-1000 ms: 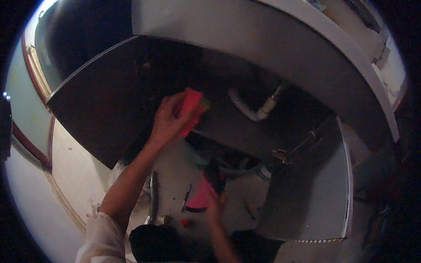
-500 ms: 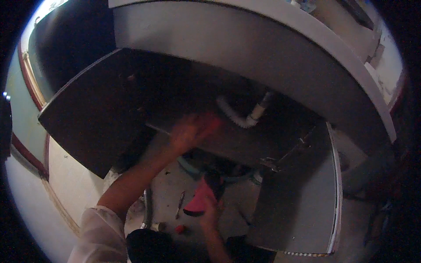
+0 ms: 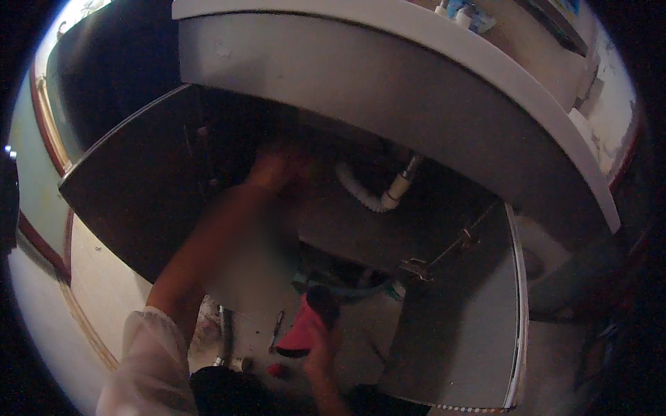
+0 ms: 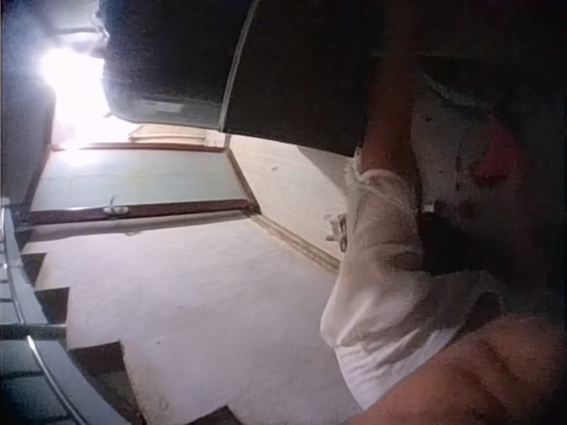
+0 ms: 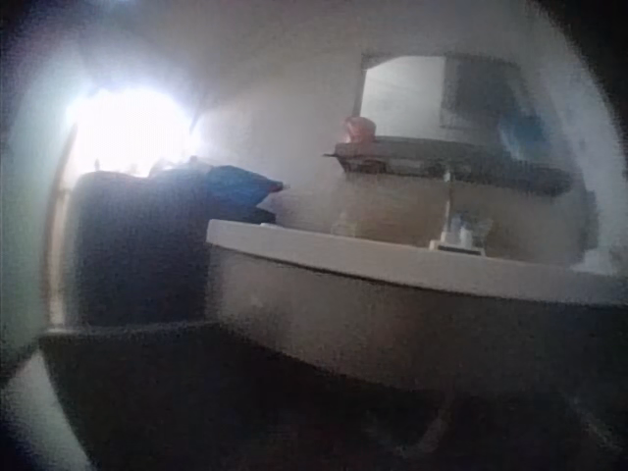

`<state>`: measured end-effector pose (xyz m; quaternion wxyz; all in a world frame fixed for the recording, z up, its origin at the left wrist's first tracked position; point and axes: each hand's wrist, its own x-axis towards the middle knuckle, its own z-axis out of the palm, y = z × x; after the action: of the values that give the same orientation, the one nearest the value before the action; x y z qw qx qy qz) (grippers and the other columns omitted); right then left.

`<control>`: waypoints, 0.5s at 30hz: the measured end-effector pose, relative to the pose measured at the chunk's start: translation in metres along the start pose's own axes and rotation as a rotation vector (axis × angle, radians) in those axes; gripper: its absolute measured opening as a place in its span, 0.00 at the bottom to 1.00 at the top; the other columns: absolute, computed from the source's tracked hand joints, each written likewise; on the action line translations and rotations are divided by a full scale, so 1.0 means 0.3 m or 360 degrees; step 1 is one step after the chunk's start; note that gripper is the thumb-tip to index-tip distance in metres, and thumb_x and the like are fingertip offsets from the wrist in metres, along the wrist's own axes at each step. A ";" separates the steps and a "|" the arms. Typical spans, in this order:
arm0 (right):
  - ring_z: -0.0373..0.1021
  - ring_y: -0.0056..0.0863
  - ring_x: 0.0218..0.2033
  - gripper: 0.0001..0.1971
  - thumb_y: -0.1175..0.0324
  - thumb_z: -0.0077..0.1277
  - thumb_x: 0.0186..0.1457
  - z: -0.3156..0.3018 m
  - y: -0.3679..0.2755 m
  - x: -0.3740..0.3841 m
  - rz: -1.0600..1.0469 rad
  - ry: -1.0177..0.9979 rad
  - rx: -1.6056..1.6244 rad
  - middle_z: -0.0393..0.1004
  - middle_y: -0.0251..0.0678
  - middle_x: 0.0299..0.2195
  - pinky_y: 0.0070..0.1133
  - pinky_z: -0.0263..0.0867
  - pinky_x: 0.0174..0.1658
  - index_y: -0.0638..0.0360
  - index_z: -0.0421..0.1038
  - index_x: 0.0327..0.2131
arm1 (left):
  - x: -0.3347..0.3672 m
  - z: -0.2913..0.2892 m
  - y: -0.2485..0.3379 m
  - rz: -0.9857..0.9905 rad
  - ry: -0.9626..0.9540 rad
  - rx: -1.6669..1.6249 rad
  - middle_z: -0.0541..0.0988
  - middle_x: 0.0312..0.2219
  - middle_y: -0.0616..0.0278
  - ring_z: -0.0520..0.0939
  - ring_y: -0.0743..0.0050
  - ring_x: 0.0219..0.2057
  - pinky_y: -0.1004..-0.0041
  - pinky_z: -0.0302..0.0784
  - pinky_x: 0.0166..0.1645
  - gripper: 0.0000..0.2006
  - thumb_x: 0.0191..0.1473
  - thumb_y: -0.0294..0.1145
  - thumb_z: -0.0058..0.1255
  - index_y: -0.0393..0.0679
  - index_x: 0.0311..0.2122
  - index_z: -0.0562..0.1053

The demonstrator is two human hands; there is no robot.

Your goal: The person washes a pink cloth in a sink under running water, then uses the damp cloth to wipe the cabinet doors under the sink. The person also organizes items inside the cabinet.

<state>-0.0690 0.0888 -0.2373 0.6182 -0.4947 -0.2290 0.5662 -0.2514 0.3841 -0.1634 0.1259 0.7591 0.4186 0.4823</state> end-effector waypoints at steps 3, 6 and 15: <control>0.64 0.28 0.42 0.18 0.72 0.50 0.44 -0.025 0.014 0.018 -0.0021 -0.0041 0.0094 0.67 0.36 0.41 0.25 0.61 0.45 0.60 0.66 0.42 | -0.101 -0.099 0.301 -0.0197 0.0145 0.0527 0.74 0.31 0.53 0.74 0.52 0.34 0.61 0.69 0.39 0.08 0.51 0.35 0.42 0.46 0.34 0.70; 0.64 0.30 0.44 0.18 0.73 0.49 0.44 0.009 0.052 0.024 -0.0078 0.0050 0.0126 0.66 0.38 0.43 0.26 0.60 0.46 0.61 0.66 0.43 | -0.452 -0.043 0.268 -0.0046 0.0144 0.0352 0.73 0.25 0.53 0.75 0.56 0.25 0.65 0.71 0.28 0.05 0.51 0.30 0.42 0.42 0.29 0.68; 0.56 0.36 0.51 0.26 0.66 0.49 0.49 0.217 -0.122 0.163 -0.1087 -0.0149 -0.0510 0.58 0.46 0.52 0.26 0.52 0.53 0.67 0.58 0.51 | -1.240 -0.211 0.288 -0.1519 0.0000 -0.0387 0.75 0.18 0.57 0.76 0.68 0.20 0.70 0.71 0.28 0.12 0.55 0.36 0.38 0.40 0.33 0.70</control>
<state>-0.0941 0.1619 -0.1927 0.6751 -0.4538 -0.4944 0.3065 -0.3285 0.0356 -0.3135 0.4206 0.4623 0.6604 0.4162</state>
